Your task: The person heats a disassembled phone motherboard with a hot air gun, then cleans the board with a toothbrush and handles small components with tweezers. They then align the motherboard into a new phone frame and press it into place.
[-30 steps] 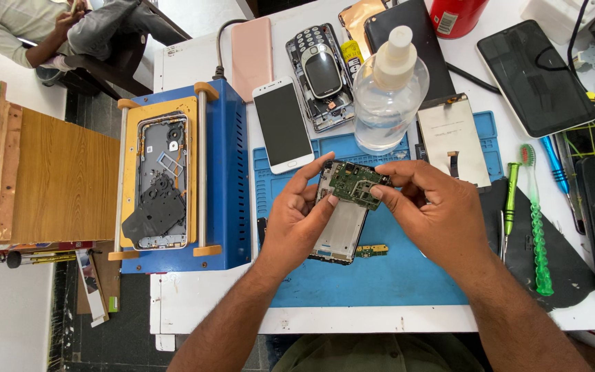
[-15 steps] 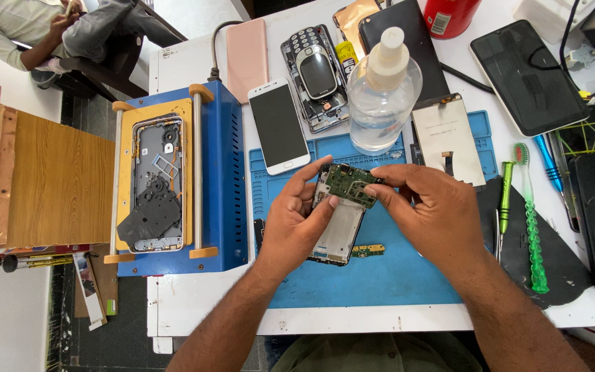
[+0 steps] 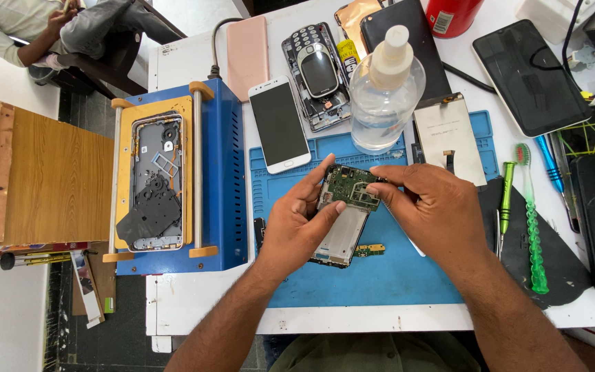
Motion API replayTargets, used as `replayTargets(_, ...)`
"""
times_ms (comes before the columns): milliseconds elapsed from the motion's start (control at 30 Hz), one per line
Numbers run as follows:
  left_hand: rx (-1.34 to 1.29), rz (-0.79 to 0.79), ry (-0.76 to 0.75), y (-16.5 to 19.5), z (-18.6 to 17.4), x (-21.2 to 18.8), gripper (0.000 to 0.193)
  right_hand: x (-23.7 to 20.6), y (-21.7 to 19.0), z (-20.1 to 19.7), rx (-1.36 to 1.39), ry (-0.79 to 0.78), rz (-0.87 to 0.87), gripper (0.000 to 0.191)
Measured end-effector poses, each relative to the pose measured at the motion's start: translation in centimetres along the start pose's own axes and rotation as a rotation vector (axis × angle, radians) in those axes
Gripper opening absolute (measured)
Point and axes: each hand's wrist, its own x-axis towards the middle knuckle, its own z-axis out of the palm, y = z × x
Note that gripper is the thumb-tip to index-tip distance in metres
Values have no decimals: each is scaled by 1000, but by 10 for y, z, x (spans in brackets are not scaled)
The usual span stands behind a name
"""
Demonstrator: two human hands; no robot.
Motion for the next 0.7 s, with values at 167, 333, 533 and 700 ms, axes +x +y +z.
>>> replayTargets(167,13,-6,-9,-1,0,1,70,0,0,0,27,-1,44,25)
replayTargets(333,-4,12,-22,-2,0,0,67,-1,0,0,-53,12,-36,26)
replayTargets(533,-9,-1,-30,-5,0,1,67,0,-1,-1,-68,72,-138,26)
replayTargets(700,-16,26,-31,-4,0,1,65,1,0,0,-73,43,-128,27)
